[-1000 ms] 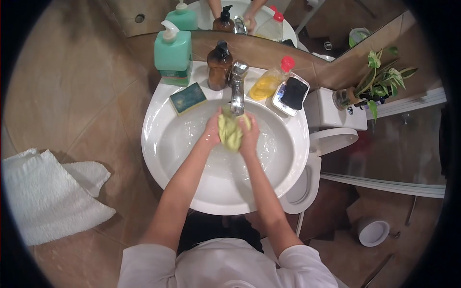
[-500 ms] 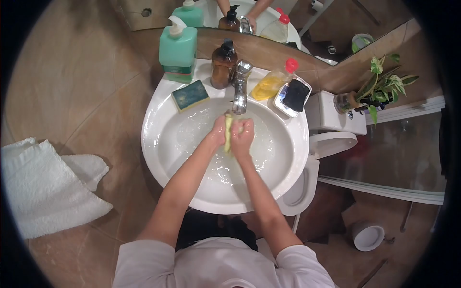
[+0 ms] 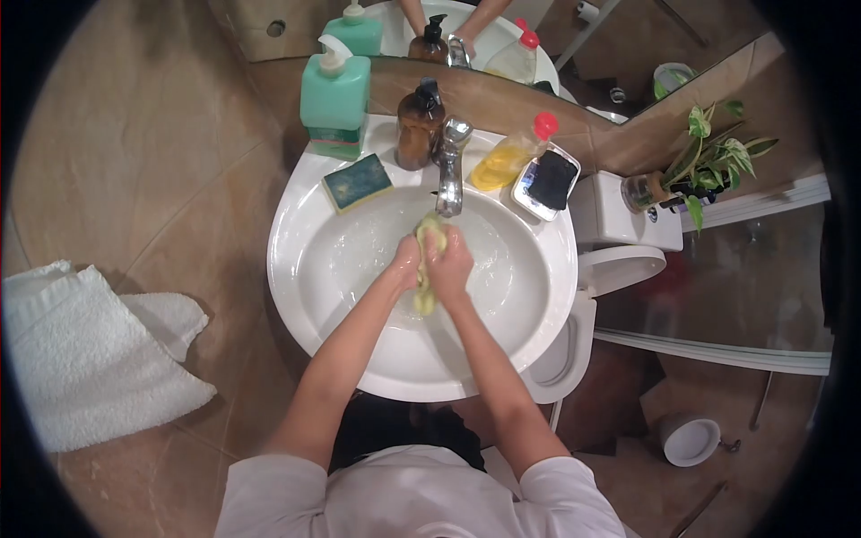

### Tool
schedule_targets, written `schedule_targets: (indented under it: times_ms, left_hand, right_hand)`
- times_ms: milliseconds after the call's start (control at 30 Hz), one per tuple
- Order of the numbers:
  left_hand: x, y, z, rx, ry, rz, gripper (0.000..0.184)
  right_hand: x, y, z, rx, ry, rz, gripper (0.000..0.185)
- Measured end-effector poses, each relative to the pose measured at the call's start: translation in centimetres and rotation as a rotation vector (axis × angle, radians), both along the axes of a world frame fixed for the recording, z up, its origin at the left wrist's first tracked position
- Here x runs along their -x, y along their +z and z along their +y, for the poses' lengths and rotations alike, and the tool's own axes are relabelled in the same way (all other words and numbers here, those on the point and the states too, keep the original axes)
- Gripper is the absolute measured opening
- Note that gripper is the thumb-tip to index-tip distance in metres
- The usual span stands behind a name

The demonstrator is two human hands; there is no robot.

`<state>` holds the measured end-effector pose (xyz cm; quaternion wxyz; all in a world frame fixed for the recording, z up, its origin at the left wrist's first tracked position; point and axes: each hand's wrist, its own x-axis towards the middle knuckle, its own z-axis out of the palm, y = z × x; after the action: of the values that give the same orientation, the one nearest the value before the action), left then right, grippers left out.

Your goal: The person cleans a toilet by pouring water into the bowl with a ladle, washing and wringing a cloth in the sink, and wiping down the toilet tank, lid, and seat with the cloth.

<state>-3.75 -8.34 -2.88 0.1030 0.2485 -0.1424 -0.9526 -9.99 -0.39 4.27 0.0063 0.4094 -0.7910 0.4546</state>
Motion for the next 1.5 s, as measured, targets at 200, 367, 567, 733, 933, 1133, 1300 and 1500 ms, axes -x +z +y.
schedule_targets:
  times_ms: [200,367,567,733,933,1133,1300,1500]
  left_hand:
    - [-0.6,8.6,-0.7,-0.077,-0.093,-0.204,0.042]
    - [1.6,2.6,0.8,-0.078,-0.025,0.115,0.04]
    - [-0.1,8.0,-0.5,0.281,-0.433,-0.513,0.04]
    - [3.3,4.7,-1.2,0.008,-0.13,-0.057,0.042]
    - [2.6,8.0,-0.2,0.271,0.127,-0.216,0.046]
    - [-1.3,6.5,-0.8,-0.042,-0.1,-0.182,0.052]
    - [0.8,-2.5,-1.3,0.017,0.058,0.099,0.041]
    - [-0.2,4.1,0.2,0.011,0.067,-0.097,0.049]
  right_hand:
    - [2.0,-0.9,-0.3,0.369,-0.073,-1.027,0.011]
    - [1.4,0.6,-0.8,0.296,-0.021,-0.601,0.012]
    - [5.0,2.3,1.8,0.868,0.01,-1.689,0.024]
    - [5.1,2.3,1.6,0.519,-0.156,-1.049,0.025]
    - [0.9,1.4,0.4,-0.123,0.052,-0.047,0.029]
    - [2.3,-0.1,-0.7,0.389,-0.054,-1.5,0.03]
    - [-2.9,0.1,-1.2,0.112,-0.031,0.158,0.024]
    - [1.3,1.6,-2.0,-0.011,0.152,-0.478,0.027]
